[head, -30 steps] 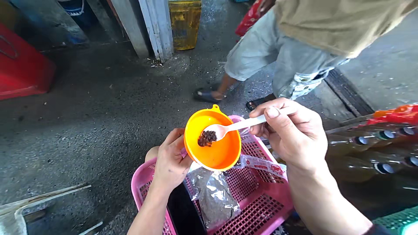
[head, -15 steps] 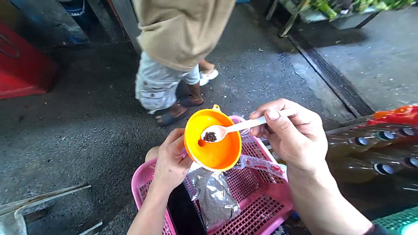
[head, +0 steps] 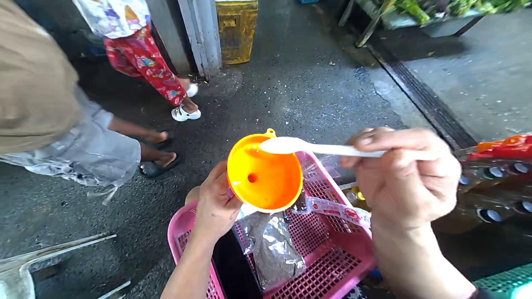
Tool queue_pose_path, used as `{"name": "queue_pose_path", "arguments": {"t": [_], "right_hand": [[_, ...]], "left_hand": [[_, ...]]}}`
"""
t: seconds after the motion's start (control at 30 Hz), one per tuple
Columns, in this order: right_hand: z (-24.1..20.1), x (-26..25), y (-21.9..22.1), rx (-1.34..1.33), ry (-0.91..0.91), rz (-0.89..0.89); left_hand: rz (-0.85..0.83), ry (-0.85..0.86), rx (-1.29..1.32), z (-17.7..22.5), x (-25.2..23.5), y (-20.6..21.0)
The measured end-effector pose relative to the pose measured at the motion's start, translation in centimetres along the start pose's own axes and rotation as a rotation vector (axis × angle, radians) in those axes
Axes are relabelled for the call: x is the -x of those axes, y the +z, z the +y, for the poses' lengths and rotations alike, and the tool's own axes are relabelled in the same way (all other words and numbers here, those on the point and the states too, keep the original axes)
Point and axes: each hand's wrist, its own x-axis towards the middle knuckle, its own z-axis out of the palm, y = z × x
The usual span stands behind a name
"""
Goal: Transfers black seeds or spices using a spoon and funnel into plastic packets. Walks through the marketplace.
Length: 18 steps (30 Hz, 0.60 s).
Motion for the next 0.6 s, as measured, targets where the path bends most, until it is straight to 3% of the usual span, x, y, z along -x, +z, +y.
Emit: {"name": "queue_pose_path", "arguments": {"t": [0.17, 0.37, 0.6], "right_hand": [[1.3, 0.6, -2.0, -0.023, 0.104, 0.192], [2.4, 3.1, -2.4, 0.110, 0.250, -0.020], [4.3, 5.9, -0.5, 0.355, 0.253, -0.256]], "left_hand": [[0.088, -0.047, -0.018, -1.0, -0.1, -0.3], [0.104, -0.110, 0.001, -1.4, -0.5, -0.6], [0.136, -0.087, 0.042, -1.3, -0.4, -0.4]]}}
